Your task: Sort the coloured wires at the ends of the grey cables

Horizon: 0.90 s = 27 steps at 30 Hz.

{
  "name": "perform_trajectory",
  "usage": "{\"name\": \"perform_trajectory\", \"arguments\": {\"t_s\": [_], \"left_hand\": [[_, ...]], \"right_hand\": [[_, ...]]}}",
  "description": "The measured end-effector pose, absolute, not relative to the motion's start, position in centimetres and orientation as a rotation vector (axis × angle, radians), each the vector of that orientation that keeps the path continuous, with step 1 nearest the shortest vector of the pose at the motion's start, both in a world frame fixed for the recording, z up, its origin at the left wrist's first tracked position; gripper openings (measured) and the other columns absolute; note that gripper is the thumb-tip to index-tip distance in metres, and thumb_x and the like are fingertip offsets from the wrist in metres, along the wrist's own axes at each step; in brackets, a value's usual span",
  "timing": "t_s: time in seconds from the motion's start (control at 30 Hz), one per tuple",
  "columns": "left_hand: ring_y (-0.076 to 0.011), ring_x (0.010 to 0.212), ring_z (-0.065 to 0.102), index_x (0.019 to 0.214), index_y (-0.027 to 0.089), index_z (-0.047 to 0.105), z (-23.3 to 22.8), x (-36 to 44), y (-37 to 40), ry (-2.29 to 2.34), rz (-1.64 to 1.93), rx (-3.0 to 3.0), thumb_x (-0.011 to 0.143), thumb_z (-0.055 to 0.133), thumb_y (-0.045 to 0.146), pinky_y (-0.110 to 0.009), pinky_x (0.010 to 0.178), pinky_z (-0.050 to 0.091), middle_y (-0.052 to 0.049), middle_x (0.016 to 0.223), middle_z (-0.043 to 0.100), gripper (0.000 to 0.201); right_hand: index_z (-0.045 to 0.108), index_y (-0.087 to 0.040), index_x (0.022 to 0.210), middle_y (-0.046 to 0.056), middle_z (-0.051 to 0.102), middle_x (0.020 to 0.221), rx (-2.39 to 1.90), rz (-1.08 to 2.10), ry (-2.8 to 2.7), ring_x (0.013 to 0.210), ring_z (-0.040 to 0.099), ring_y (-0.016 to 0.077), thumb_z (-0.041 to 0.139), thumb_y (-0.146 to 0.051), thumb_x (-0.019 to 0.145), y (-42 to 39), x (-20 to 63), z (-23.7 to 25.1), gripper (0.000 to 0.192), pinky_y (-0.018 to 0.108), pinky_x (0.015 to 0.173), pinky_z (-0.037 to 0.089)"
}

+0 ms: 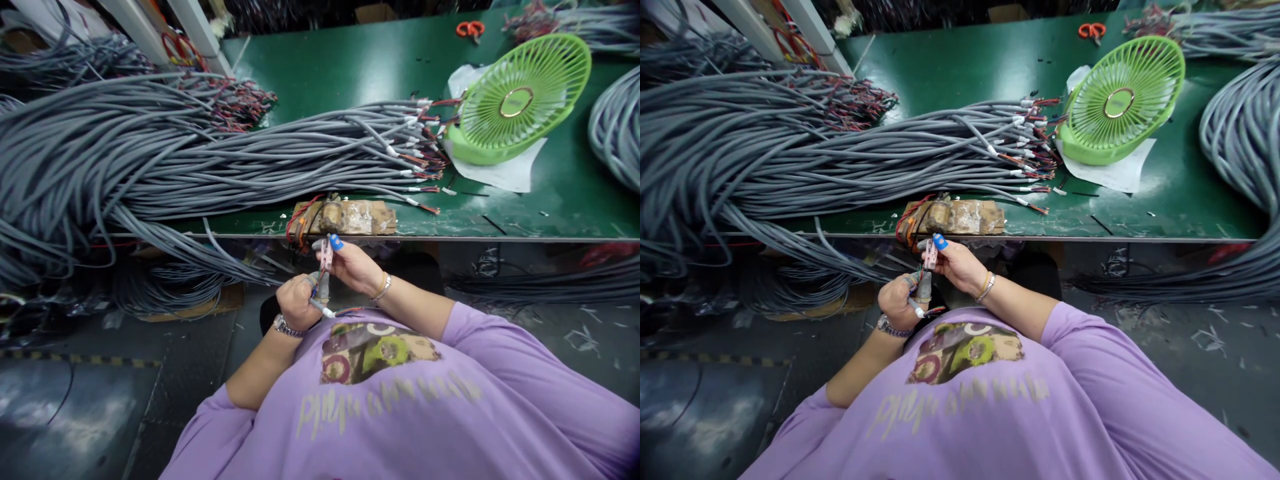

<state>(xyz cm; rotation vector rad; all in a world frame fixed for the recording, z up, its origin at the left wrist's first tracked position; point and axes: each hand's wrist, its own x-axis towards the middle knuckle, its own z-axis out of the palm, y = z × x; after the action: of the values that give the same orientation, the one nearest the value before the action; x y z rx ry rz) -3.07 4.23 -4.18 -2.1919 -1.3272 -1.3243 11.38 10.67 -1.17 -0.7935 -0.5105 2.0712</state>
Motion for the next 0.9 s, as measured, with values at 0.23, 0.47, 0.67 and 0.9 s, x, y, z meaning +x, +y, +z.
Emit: {"name": "perform_trajectory", "arguments": {"t_s": [0.23, 0.47, 0.67, 0.9], "left_hand": [[-0.0171, 0.055, 0.062, 0.073, 0.019, 0.063, -4.2, -3.1, 4.1, -1.418, -1.333, -2.178, 0.074, 0.065, 0.027, -0.028, 0.055, 0.047, -0.006, 0.063, 0.067, 0.008], [-0.0171, 0.058, 0.063, 0.075, 0.019, 0.068, -4.1, -3.6, 2.5, -1.854, -1.689, -2.28, 0.076, 0.07, 0.04, -0.028, 0.059, 0.049, -0.005, 0.062, 0.066, 0.021], [-0.0207, 0.086, 0.07, 0.099, 0.016, 0.069, -3.8, -2.7, 2.3, -2.492, -2.493, -2.29, 0.09, 0.051, 0.052, -0.031, 0.075, 0.054, -0.011, 0.094, 0.074, 0.041], [-0.0138, 0.059, 0.067, 0.096, 0.015, 0.064, -4.4, -2.9, 2.2, -3.136, -2.443, -1.934, 0.081, 0.063, 0.051, -0.019, 0.041, 0.032, -0.01, 0.09, 0.073, 0.04]], "right_hand": [[0.065, -0.017, 0.086, 0.002, 0.065, 0.073, -0.821, 2.182, -0.461, 0.063, 0.056, 0.0114, 0.056, -0.06, 0.086, 10.5, 11.8, -1.3, 0.043, 0.023, 0.057, 0.042], [0.061, -0.016, 0.083, 0.005, 0.065, 0.079, -0.857, 2.215, -0.477, 0.062, 0.053, 0.0102, 0.047, -0.067, 0.086, 11.0, 13.1, -2.6, 0.053, 0.021, 0.053, 0.039], [0.061, -0.015, 0.081, 0.005, 0.066, 0.079, -0.929, 2.113, -0.676, 0.061, 0.052, 0.0089, 0.068, -0.055, 0.077, 10.8, 14.4, -3.8, 0.041, 0.02, 0.052, 0.039], [0.064, -0.014, 0.078, 0.0, 0.062, 0.069, -1.021, 1.956, -1.174, 0.055, 0.047, 0.0064, 0.078, -0.046, 0.067, 9.3, 14.8, -5.0, 0.036, 0.02, 0.051, 0.036]]}}
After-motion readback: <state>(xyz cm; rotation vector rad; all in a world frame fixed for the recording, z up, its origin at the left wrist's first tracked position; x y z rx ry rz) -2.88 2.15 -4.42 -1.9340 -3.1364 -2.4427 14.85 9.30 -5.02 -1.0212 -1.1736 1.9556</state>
